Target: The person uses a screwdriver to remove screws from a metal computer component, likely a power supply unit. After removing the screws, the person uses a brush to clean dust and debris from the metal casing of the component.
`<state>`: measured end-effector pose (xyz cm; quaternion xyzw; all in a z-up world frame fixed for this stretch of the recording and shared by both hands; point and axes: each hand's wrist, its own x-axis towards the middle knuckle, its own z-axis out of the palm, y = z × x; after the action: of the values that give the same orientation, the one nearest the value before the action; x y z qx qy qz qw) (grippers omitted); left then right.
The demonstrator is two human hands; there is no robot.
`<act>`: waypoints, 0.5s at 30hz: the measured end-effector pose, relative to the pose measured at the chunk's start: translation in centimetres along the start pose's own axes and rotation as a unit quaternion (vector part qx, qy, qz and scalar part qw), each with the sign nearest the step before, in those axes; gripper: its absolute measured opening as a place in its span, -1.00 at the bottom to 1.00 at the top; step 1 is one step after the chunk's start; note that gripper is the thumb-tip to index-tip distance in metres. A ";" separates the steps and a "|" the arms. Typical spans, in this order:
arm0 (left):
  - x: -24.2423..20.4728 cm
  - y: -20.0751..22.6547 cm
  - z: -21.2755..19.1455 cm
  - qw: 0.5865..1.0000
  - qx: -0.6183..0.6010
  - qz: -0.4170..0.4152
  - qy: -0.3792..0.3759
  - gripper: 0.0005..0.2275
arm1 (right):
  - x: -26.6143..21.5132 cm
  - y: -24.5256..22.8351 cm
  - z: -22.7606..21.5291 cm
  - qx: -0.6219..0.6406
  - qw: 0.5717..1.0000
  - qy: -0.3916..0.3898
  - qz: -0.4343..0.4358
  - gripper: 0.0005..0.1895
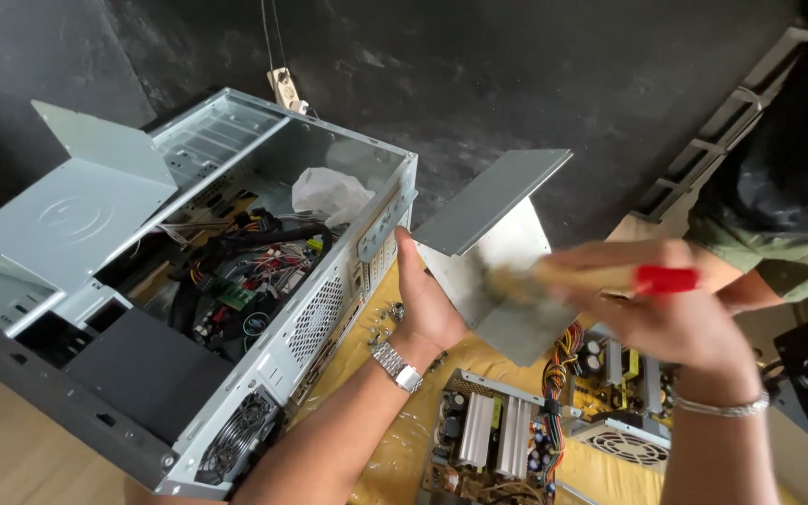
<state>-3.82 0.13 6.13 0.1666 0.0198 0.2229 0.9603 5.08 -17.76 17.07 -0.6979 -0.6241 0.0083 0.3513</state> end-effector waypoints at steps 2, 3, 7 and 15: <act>0.2 -0.6 -1.4 0.994 -0.020 0.008 -0.110 -0.12 | -0.5 0.6 0.4 -0.014 0.997 0.081 0.001 -0.68; 0.3 -0.9 -2.0 0.975 -0.034 0.014 -0.219 -0.09 | -0.7 0.9 0.5 -0.026 0.986 0.166 0.001 -0.66; 0.8 -1.2 -2.7 0.971 -0.060 0.038 -0.227 -0.09 | 0.7 0.5 2.9 -0.131 0.969 0.188 -0.090 -0.75; 1.3 -0.6 -3.6 0.977 -0.093 0.008 -0.192 -0.05 | 1.4 -2.0 2.8 -0.094 0.980 -0.030 -0.175 -0.70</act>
<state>-2.79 1.27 2.59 0.1169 -0.1871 0.1953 0.9556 2.40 -15.26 16.59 -0.6071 -0.7450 -0.0906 0.2610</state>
